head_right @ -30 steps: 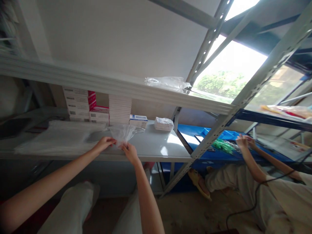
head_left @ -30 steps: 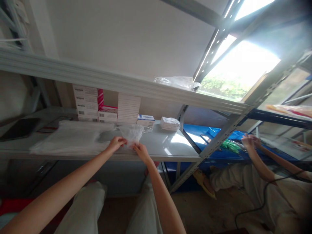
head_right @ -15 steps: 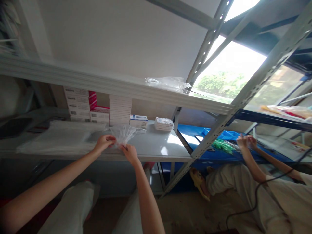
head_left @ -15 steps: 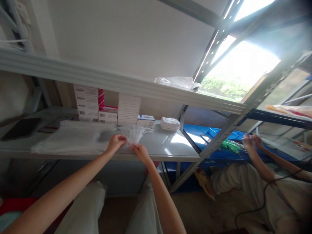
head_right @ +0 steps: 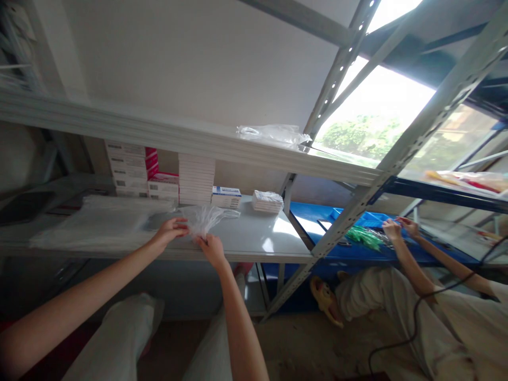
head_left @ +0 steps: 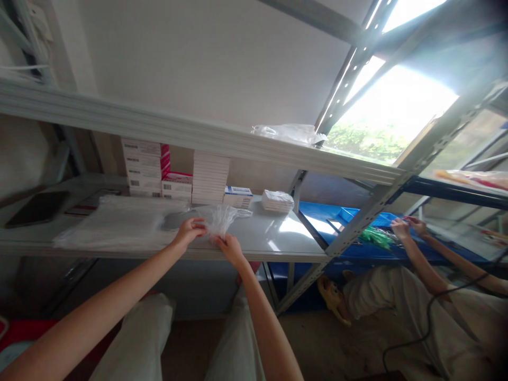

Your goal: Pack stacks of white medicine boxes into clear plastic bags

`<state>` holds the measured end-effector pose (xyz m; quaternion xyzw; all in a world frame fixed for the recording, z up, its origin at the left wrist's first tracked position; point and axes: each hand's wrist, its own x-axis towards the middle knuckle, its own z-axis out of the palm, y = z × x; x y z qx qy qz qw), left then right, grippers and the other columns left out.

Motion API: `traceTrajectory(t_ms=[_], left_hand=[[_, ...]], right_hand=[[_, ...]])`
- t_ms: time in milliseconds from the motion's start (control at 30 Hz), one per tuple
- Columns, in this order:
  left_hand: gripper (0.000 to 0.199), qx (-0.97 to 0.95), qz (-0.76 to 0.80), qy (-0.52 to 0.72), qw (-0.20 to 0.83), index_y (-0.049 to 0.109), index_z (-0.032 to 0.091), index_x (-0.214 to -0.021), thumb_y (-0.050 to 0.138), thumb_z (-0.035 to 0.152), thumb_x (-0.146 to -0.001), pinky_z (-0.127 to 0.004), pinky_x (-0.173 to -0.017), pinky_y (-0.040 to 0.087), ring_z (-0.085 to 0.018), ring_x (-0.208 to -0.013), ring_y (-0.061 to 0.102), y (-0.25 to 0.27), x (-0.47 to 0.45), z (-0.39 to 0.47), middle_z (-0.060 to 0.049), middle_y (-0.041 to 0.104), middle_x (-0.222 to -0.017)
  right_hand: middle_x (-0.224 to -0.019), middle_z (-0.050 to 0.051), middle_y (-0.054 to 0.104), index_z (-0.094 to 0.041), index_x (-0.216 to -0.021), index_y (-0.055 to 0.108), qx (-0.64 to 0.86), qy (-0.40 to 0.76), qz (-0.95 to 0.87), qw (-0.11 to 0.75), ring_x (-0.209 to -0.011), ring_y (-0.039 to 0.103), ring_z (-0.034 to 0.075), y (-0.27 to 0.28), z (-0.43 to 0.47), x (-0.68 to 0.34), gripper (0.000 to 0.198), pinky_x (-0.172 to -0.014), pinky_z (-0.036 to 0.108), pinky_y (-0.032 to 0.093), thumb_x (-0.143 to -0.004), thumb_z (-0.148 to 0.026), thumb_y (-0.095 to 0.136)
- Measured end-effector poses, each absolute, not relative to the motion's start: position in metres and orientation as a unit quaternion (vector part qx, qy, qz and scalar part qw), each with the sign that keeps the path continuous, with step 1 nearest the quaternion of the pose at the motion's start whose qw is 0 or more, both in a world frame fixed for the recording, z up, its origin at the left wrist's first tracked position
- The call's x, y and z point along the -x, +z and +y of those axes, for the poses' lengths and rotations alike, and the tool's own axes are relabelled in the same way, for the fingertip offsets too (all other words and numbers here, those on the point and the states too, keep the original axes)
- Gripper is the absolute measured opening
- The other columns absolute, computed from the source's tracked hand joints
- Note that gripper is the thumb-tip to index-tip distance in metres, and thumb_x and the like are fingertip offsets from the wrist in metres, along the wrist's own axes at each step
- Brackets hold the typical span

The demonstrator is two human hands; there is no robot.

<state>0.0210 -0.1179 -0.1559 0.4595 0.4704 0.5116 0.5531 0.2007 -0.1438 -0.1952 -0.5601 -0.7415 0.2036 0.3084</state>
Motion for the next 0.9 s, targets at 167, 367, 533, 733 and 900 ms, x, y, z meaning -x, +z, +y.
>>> traceTrajectory(t_ms=[167, 367, 533, 733, 900], left_hand=[[0.051, -0.464, 0.49, 0.468, 0.57, 0.06, 0.012, -0.092, 0.076, 0.007, -0.044, -0.026, -0.06, 0.049, -0.015, -0.058, 0.063, -0.151, -0.001, -0.117, -0.001, 0.065, -0.067], [0.05, -0.537, 0.478, 0.399, 0.569, 0.063, 0.014, -0.096, 0.074, 0.012, -0.047, -0.025, -0.059, 0.047, -0.016, -0.063, 0.063, -0.148, 0.035, -0.112, -0.002, 0.065, -0.075], [0.037, -0.619, 0.454, 0.309, 0.561, 0.068, 0.014, -0.087, 0.07, 0.016, -0.05, -0.025, -0.061, 0.045, -0.017, -0.07, 0.061, -0.15, 0.048, -0.104, -0.003, 0.064, -0.075], [0.046, -0.644, 0.467, 0.301, 0.527, 0.07, 0.016, -0.094, 0.062, 0.015, -0.049, -0.021, -0.054, 0.039, -0.015, -0.059, 0.057, -0.16, 0.053, -0.098, -0.001, 0.064, -0.067], [0.033, -0.652, 0.457, 0.286, 0.533, 0.074, 0.018, -0.077, 0.061, 0.014, -0.047, -0.021, -0.054, 0.04, -0.017, -0.06, 0.06, -0.161, 0.05, -0.103, -0.002, 0.066, -0.061]], right_hand=[[-0.088, 0.003, 0.07, -0.021, -0.107, 0.07, 0.483, 0.312, -0.702, 0.42, -0.084, 0.062, 0.02, -0.202, -0.138, -0.207, 0.05, -0.079, 0.029, 0.045, -0.093, -0.055, 0.036], [-0.099, 0.007, 0.07, -0.019, -0.107, 0.07, 0.433, 0.394, -0.622, 0.519, -0.076, 0.061, 0.018, -0.203, -0.134, -0.235, 0.054, -0.069, 0.03, 0.047, -0.084, -0.06, 0.044], [-0.094, 0.007, 0.071, -0.019, -0.101, 0.07, 0.476, 0.359, -0.602, 0.532, -0.079, 0.061, 0.02, -0.196, -0.144, -0.278, 0.04, -0.068, 0.029, 0.046, -0.074, -0.043, 0.053], [-0.07, 0.001, 0.061, -0.018, -0.103, 0.068, 0.527, 0.339, -0.59, 0.509, -0.06, 0.05, 0.013, -0.179, -0.16, -0.327, 0.041, -0.057, 0.025, 0.039, -0.071, -0.042, 0.057], [-0.059, -0.002, 0.05, -0.018, -0.095, 0.066, 0.563, 0.378, -0.586, 0.444, -0.053, 0.043, 0.012, -0.174, -0.166, -0.353, 0.047, -0.051, 0.024, 0.031, -0.068, -0.057, 0.064]])
